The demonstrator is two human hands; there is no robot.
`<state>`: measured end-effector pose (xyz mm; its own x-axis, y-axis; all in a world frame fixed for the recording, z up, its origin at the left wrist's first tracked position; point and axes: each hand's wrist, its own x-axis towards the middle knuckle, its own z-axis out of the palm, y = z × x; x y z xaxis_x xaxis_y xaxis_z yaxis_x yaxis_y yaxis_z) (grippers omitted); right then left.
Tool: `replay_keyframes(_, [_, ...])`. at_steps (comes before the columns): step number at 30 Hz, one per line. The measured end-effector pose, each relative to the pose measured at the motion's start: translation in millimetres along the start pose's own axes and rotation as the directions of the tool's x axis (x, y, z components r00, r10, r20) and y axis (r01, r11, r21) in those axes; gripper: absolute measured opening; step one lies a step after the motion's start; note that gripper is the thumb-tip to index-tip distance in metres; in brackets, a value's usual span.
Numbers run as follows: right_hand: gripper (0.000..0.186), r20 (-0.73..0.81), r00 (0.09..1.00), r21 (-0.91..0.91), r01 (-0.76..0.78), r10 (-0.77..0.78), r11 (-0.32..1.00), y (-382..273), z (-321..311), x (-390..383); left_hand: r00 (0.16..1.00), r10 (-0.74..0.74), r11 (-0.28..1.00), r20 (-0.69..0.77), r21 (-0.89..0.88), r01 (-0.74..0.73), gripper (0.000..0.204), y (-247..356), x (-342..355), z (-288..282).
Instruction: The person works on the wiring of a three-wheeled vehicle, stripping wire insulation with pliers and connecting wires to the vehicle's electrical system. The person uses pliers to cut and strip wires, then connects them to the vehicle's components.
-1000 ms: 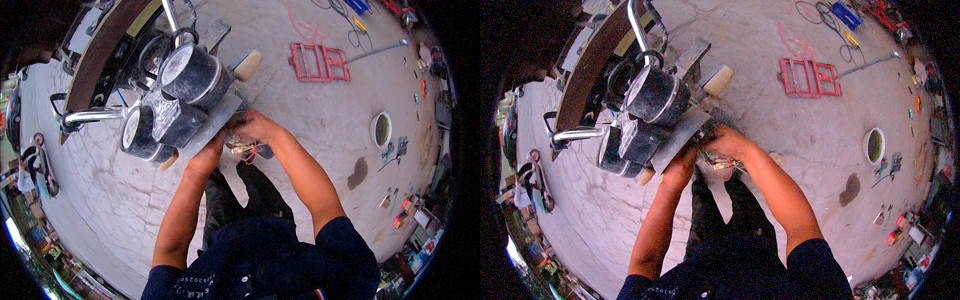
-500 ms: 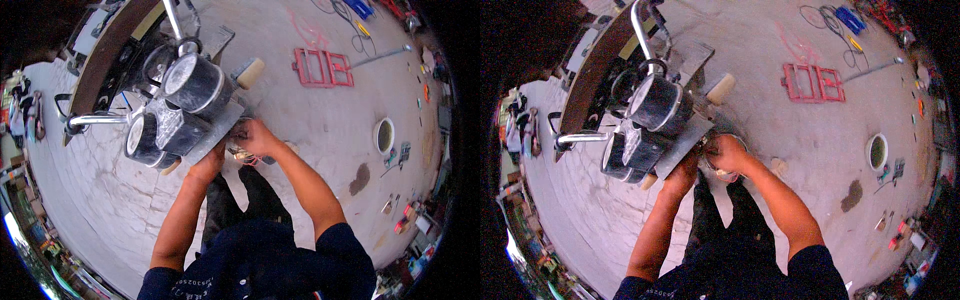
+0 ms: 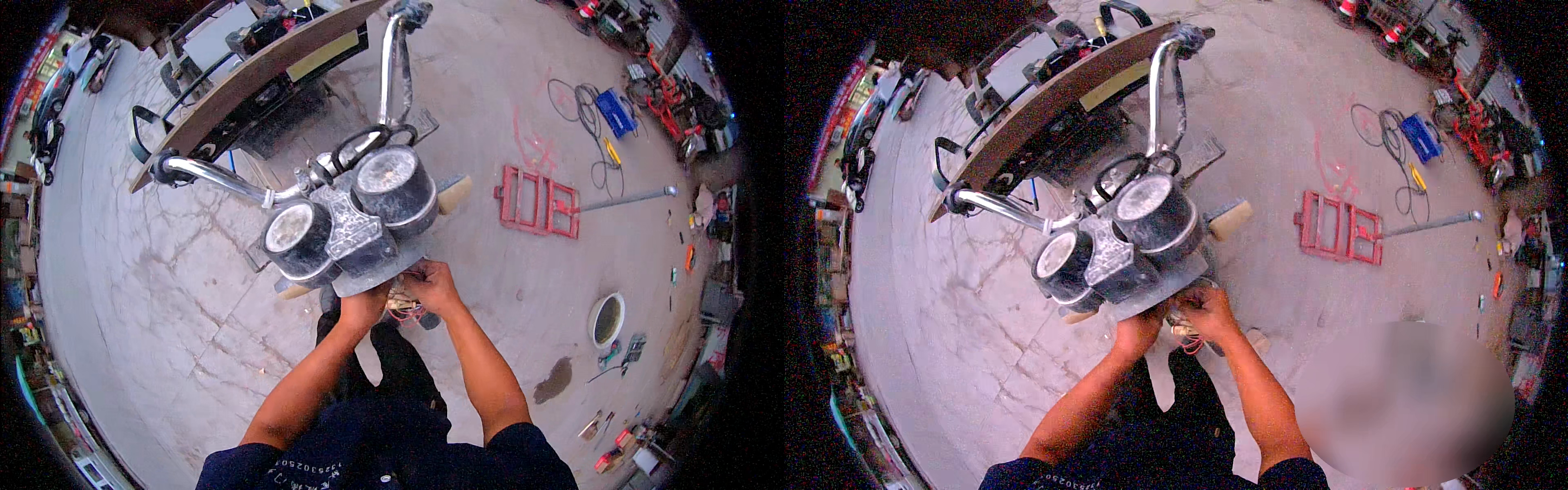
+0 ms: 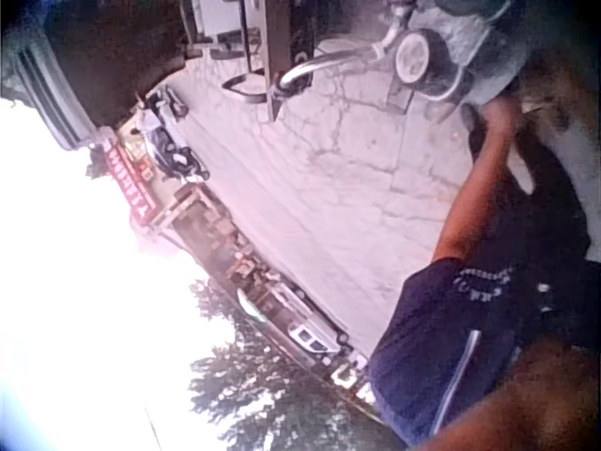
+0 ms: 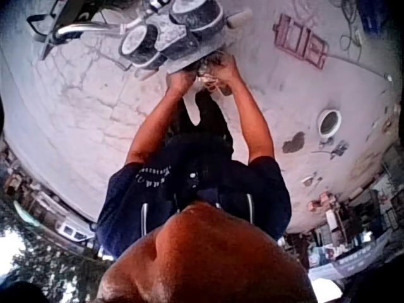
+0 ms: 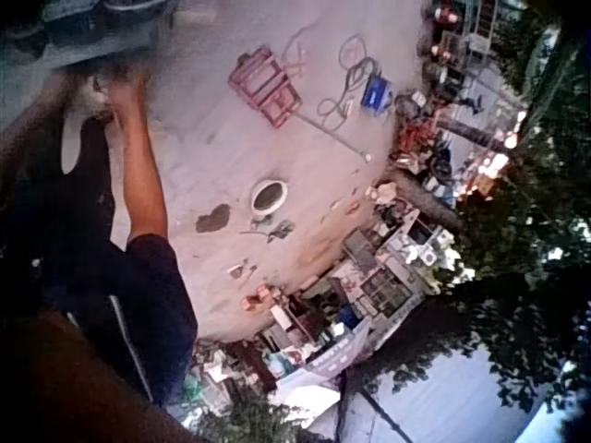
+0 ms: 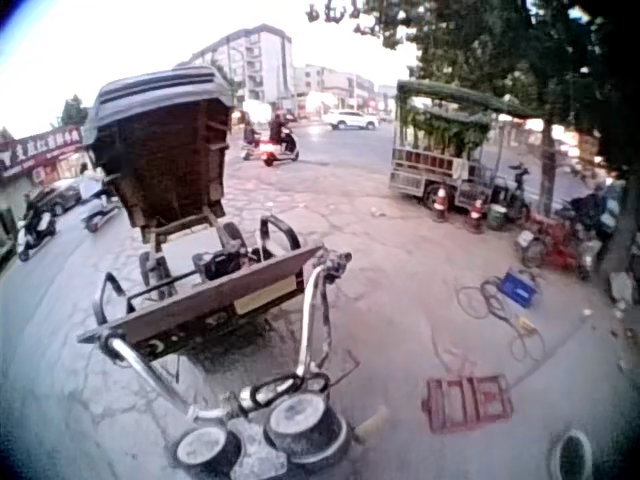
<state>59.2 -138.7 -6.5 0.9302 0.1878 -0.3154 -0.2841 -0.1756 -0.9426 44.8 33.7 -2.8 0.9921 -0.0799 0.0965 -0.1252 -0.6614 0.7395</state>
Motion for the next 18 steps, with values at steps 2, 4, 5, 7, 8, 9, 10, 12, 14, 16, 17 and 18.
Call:
replay_keyframes(2, [0.016,0.012,0.999,-0.007,-0.034,0.034,0.999,2,-3,1,0.999,-0.035,0.999,0.019,0.022,0.034,0.02,8,2,0])
replay_keyframes(4, [0.015,-0.003,0.997,0.094,-0.071,0.072,0.993,13,-1,2,1.0,-0.004,0.998,0.029,0.068,0.002,0.02,5,1,5])
replay_keyframes(5, [0.014,-0.006,0.996,0.143,-0.087,0.089,0.986,22,1,3,0.993,-0.095,0.994,0.07,-0.046,0.099,0.02,-4,-5,13])
replay_keyframes(7, [0.014,-0.002,0.998,0.15,-0.058,0.059,0.987,44,1,5,0.954,-0.251,0.927,0.161,-0.245,0.285,0.02,-22,-16,23])
replay_keyframes(8, [0.015,-0.019,0.996,0.22,-0.081,0.087,0.972,51,1,5,0.952,-0.25,0.925,0.177,-0.247,0.289,0.019,-18,-13,25])
replay_keyframes(9, [0.015,-0.03,0.993,0.294,-0.099,0.113,0.951,55,1,4,0.87,-0.315,0.937,0.38,-0.02,0.348,0.02,-13,-6,19])
replay_keyframes(10, [0.018,-0.025,0.989,0.351,-0.13,0.149,0.927,53,4,4,0.911,-0.343,0.888,0.227,-0.238,0.394,0.021,-13,-9,25])
replay_keyframes(12, [0.021,-0.003,0.983,0.419,-0.164,0.182,0.893,51,8,3,0.807,-0.56,0.544,0.186,-0.653,0.527,0.024,-15,-19,46])
replay_keyframes(14, [0.017,0.0,0.981,0.445,-0.172,0.193,0.879,57,6,2,0.759,-0.568,0.204,0.318,-0.839,0.504,0.025,-1,-11,38])
replay_keyframes(16, [0.008,-0.037,0.992,0.18,-0.108,0.117,0.978,37,7,0,0.678,-0.653,0.219,0.338,-0.772,0.596,0.023,11,-6,28])
replay_keyframes(17, [0.005,-0.055,0.996,0.04,-0.074,0.076,0.996,26,7,-3,0.722,-0.626,0.352,0.296,-0.718,0.6,0.024,11,-5,30])
replay_keyframes(18, [0.005,-0.099,0.995,-0.028,-0.03,0.027,0.999,13,8,-6,0.786,-0.572,0.566,0.235,-0.58,0.585,0.025,11,-5,29])
